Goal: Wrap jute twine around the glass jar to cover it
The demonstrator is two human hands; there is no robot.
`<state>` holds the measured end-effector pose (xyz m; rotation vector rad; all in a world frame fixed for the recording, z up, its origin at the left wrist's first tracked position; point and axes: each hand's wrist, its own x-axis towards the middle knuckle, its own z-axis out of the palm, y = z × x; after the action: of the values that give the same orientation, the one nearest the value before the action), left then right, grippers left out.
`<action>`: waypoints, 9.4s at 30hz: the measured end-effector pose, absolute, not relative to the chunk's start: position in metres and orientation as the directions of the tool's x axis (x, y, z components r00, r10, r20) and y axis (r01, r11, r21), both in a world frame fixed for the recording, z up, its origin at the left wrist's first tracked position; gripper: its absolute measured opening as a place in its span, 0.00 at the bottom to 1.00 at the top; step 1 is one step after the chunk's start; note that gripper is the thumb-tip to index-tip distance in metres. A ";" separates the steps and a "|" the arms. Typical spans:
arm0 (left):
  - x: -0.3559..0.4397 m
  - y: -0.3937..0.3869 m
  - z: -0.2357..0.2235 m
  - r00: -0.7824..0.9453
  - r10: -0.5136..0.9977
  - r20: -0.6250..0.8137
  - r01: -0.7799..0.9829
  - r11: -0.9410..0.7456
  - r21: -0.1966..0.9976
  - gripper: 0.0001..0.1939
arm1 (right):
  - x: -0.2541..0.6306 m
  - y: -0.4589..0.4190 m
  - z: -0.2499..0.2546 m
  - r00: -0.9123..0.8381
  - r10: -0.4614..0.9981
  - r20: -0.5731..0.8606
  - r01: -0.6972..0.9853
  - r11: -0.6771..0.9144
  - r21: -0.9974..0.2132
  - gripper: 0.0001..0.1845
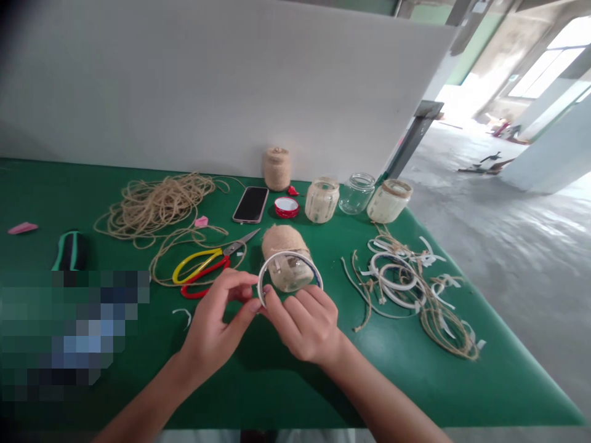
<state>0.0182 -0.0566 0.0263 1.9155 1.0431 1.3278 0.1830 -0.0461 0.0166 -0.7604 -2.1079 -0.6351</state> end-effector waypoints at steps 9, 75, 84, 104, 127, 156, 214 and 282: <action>0.019 -0.059 0.025 0.152 0.817 0.557 0.335 -0.573 0.748 0.07 | 0.183 -0.046 0.016 -0.519 0.293 0.803 0.693 0.694 0.195 0.15; 0.010 -0.019 0.044 0.238 0.962 -0.133 0.037 0.128 0.991 0.08 | 0.232 0.011 0.013 -0.069 0.880 0.470 0.995 0.096 -0.034 0.10; 0.020 -0.002 0.021 0.261 0.913 -0.313 -0.289 0.383 0.877 0.09 | 0.226 0.010 0.012 -0.110 0.819 0.564 0.914 0.307 -0.266 0.16; 0.031 -0.005 0.013 0.130 0.907 -0.401 -0.438 0.416 0.797 0.11 | 0.212 -0.001 0.016 -0.506 0.692 0.514 0.704 0.676 -0.218 0.26; 0.039 -0.006 0.011 0.001 0.920 -0.393 -0.261 0.379 0.888 0.15 | 0.211 -0.003 0.018 -0.528 0.680 0.509 0.715 0.680 -0.166 0.23; 0.038 -0.008 0.008 0.090 0.923 -0.373 -0.255 0.383 0.888 0.19 | 0.212 -0.003 0.021 -0.516 0.673 0.529 0.704 0.686 -0.186 0.24; 0.014 -0.012 -0.001 0.533 0.692 0.488 0.707 -0.680 0.192 0.26 | 0.213 -0.004 0.020 -0.486 0.710 0.509 0.673 0.676 -0.301 0.25; 0.016 0.040 0.036 0.745 0.573 0.341 0.539 -0.818 0.198 0.11 | 0.215 0.003 0.013 -0.389 0.738 0.552 0.610 0.655 -0.445 0.20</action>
<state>0.0161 0.0403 0.0362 2.8530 0.9117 0.6007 0.2149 0.0030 0.0133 -1.0405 -2.1224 0.2177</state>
